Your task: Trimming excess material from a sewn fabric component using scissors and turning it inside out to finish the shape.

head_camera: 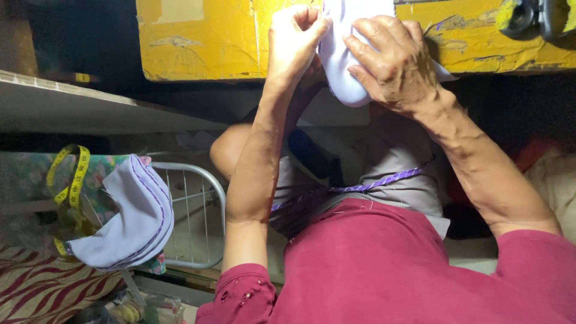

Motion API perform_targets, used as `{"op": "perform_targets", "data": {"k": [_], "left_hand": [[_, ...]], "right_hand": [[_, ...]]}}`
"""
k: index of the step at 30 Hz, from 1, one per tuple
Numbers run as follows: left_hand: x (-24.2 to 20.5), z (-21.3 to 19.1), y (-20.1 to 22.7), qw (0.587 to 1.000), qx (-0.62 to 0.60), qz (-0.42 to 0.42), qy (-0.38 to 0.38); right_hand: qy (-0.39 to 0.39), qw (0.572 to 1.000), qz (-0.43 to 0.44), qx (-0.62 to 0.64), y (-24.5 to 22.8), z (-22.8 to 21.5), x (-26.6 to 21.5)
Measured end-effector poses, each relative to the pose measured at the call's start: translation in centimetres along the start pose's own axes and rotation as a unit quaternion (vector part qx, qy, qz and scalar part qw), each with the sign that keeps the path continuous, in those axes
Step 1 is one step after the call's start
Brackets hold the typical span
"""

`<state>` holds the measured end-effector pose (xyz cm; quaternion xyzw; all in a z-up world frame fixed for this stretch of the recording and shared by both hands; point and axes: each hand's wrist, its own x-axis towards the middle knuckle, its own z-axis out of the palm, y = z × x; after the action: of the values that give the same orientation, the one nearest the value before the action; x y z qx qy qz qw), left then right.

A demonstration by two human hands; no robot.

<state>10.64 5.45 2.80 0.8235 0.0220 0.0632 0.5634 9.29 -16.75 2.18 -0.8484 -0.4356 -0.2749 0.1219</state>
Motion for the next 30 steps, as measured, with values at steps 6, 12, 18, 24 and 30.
{"op": "perform_targets", "data": {"k": [6, 12, 18, 24, 30], "left_hand": [[0.2, -0.1, 0.7, 0.998, 0.009, -0.055, 0.03], [0.4, -1.4, 2.4, 0.999, 0.03, -0.015, -0.026], [1.9, -1.4, 0.2, 0.99, 0.139, 0.022, 0.024], [2.4, -1.4, -1.0, 0.984, 0.161, 0.072, 0.021], [2.2, -0.6, -2.4, 0.947, 0.275, 0.116, 0.114]], "right_hand": [[-0.06, 0.997, -0.014, 0.045, -1.9, 0.8, 0.2], [-0.095, 0.992, -0.013, -0.079, -2.4, 1.9, -0.4], [-0.085, 0.991, -0.014, -0.101, -2.4, 1.9, -0.5], [-0.078, 0.991, -0.016, -0.107, -2.4, 2.1, -0.5], [-0.083, 0.991, -0.013, -0.105, -2.2, 2.9, -0.9]]}}
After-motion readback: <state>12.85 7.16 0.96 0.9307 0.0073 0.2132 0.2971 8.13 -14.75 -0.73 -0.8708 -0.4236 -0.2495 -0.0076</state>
